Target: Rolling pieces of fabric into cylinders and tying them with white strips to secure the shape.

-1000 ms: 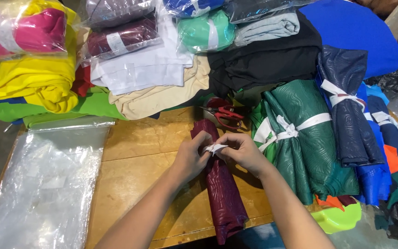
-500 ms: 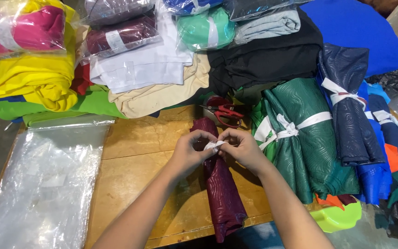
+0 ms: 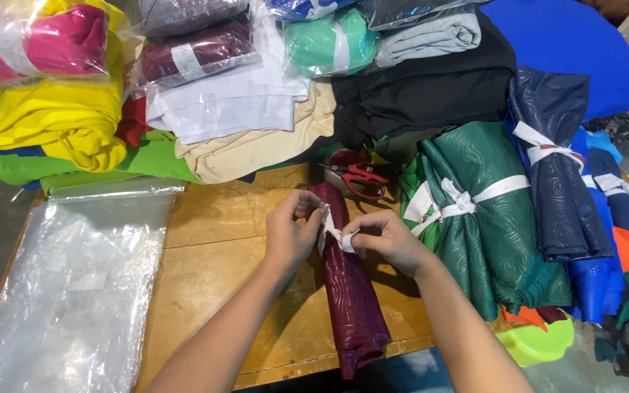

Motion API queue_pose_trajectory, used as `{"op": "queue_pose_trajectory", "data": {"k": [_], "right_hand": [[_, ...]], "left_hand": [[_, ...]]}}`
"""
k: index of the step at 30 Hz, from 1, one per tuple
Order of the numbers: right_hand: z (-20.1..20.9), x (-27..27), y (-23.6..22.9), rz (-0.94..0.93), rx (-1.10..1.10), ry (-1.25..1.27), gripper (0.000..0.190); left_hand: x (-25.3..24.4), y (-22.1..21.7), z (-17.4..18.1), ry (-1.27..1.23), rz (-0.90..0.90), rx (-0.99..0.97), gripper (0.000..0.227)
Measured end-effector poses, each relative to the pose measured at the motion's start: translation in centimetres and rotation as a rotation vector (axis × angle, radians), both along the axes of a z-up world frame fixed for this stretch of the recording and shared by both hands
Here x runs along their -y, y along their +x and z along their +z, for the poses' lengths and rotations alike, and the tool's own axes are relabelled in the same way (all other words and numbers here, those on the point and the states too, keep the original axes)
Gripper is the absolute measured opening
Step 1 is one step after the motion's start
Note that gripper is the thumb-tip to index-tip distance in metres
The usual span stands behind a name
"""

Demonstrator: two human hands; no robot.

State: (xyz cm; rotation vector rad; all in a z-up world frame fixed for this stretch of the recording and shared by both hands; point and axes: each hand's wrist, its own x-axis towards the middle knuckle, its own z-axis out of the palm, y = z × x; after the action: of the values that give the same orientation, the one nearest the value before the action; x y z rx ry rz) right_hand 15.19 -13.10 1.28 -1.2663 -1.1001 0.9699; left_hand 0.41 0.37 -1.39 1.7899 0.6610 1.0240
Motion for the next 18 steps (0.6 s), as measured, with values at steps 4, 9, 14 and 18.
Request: {"op": "queue_pose_trajectory", "data": {"k": [4,9,14,18], "right_hand": [[0.4,0.2,-0.2,0.015,-0.076,-0.041,0.008],[-2.8,-0.8,1.7,-0.004,-0.171,-0.09,0.018],[-2.9,-1.3,1.7,-0.231,0.067,-0.104,0.028],[-3.4,-1.5,2.7,-0.444,0.564,-0.14,0.04]], "left_hand": [[-0.5,0.0,-0.8,0.068,0.069,0.013,0.016],[-1.8,-0.4,-1.3,0.138,0.158,0.002,0.015],[-3.2,-0.8,-1.5,0.34,0.226,-0.022,0.019],[-4.7,-1.7,-1.5,0.604,0.231,-0.213,0.022]]}}
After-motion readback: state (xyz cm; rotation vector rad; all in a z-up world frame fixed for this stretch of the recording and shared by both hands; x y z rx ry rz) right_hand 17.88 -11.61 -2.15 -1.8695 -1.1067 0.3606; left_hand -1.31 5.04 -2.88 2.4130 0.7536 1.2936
